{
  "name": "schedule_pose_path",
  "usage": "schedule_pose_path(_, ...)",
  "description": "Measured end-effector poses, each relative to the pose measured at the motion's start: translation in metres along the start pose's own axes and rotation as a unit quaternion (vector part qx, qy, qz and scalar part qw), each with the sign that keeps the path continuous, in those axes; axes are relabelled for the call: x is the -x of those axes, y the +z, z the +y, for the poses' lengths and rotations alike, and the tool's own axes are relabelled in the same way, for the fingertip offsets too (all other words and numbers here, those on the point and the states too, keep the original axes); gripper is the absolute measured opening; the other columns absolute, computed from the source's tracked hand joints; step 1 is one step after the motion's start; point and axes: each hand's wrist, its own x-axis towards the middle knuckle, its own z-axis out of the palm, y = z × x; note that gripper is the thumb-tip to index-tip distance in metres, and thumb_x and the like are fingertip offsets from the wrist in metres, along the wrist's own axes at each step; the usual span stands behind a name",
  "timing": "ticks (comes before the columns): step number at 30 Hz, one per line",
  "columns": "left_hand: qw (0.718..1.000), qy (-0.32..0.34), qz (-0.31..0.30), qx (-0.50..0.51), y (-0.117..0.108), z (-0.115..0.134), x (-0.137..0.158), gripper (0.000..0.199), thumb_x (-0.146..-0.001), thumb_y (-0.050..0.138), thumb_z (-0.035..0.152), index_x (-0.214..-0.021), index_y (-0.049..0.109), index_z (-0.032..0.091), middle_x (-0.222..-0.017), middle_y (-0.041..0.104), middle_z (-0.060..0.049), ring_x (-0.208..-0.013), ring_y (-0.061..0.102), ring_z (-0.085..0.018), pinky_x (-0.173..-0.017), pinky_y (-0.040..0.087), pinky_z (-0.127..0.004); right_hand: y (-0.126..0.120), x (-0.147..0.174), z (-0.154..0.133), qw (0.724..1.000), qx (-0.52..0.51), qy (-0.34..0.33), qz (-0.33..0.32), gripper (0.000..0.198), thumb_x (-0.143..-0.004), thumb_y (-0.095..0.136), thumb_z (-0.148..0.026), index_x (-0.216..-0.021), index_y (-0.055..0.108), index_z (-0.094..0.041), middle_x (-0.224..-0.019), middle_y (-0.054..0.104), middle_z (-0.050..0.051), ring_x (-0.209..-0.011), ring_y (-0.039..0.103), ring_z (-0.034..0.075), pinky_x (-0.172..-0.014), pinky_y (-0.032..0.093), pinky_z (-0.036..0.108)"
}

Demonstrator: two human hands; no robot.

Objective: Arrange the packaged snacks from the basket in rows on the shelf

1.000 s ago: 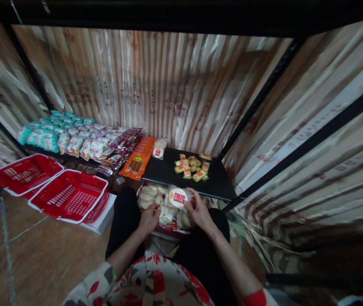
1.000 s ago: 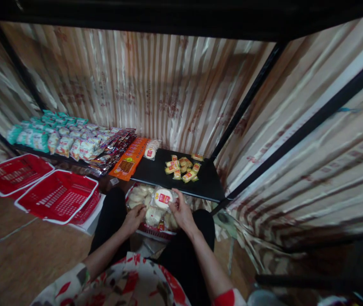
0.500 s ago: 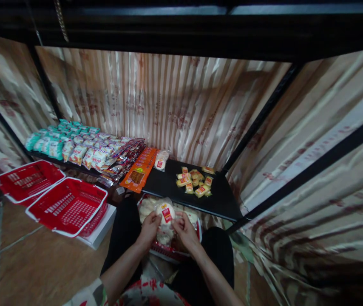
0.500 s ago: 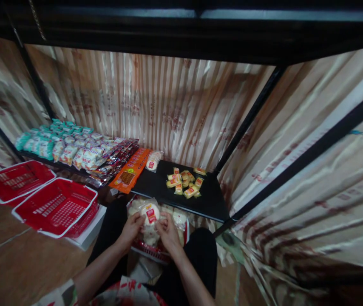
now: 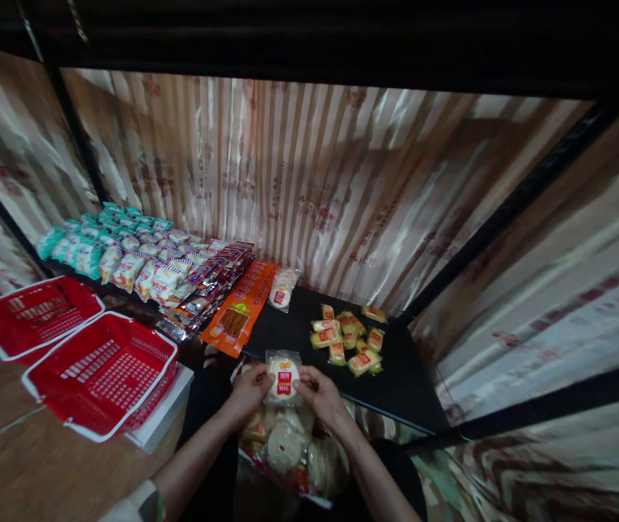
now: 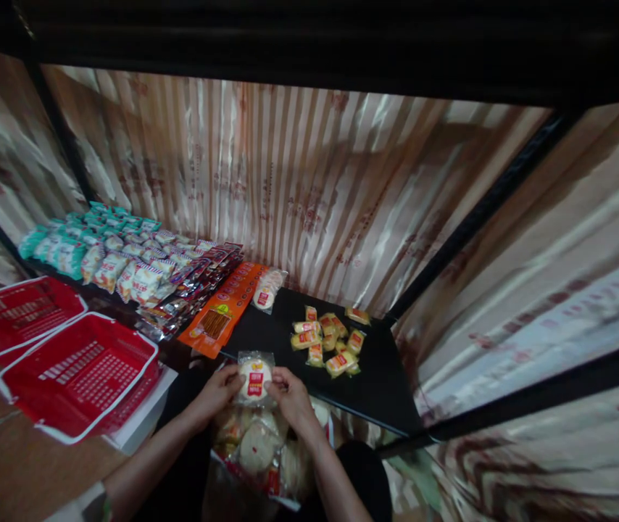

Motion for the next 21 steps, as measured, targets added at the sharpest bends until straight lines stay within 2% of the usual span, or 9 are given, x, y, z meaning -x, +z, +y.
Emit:
schedule_pose_path(3, 0.997, 0.005, 0.047, -0.062, -0.003, 0.0, -0.029, 0.025, -0.079, 0.051, 0.033, -0.095, 0.061, 0.015, -0.082, 0.067, -0.003, -0.075, 0.061, -0.015, -0.069, 0.048, -0.025, -0.001, -0.027, -0.005, 0.999, -0.016, -0.008, 0.031, 0.028, -0.063, 0.069, -0.04, -0.079, 0.061, -0.019, -0.071, 0.066, 0.001, -0.065, 0.06, 0.016, -0.064, 0.047, 0.028)
schedule_pose_path(6, 0.979, 0.003, 0.126, -0.161, -0.002, 0.0, -0.054, 0.034, -0.081, 0.05, 0.028, -0.112, 0.056, 0.015, -0.096, 0.066, -0.006, -0.083, 0.063, -0.016, -0.076, 0.05, -0.028, -0.004, -0.057, -0.004, 0.997, -0.009, -0.017, 0.081, 0.027, -0.06, 0.069, -0.038, -0.076, 0.059, -0.02, -0.065, 0.061, -0.002, -0.06, 0.056, 0.014, -0.059, 0.045, 0.025)
schedule_pose_path(10, 0.937, 0.056, 0.197, -0.283, 0.009, 0.0, -0.075, 0.045, -0.08, 0.046, 0.019, -0.125, 0.048, 0.009, -0.124, 0.055, -0.016, -0.114, 0.052, -0.023, -0.095, 0.044, -0.036, -0.008, -0.098, 0.003, 0.99, 0.004, -0.039, 0.135, 0.026, -0.06, 0.067, -0.038, -0.075, 0.056, -0.02, -0.064, 0.058, -0.003, -0.058, 0.053, 0.013, -0.057, 0.043, 0.024)
schedule_pose_path(14, 0.909, 0.101, 0.183, -0.359, 0.024, -0.002, -0.089, 0.048, -0.08, 0.043, 0.013, -0.127, 0.049, 0.009, -0.135, 0.048, -0.015, -0.127, 0.041, -0.024, -0.108, 0.034, -0.04, -0.009, -0.135, 0.009, 0.985, 0.028, -0.056, 0.163, 0.024, -0.062, 0.063, -0.039, -0.075, 0.054, -0.021, -0.065, 0.059, -0.003, -0.059, 0.055, 0.014, -0.057, 0.044, 0.025)
schedule_pose_path(21, 0.88, 0.093, 0.152, -0.44, 0.026, 0.002, -0.122, 0.053, -0.077, 0.043, 0.007, -0.129, 0.049, 0.009, -0.144, 0.038, -0.013, -0.135, 0.031, -0.025, -0.111, 0.03, -0.039, -0.008, -0.183, 0.02, 0.974, 0.119, -0.058, 0.182, 0.019, -0.066, 0.058, -0.036, -0.078, 0.056, -0.022, -0.069, 0.062, -0.002, -0.064, 0.059, 0.015, -0.065, 0.048, 0.028)
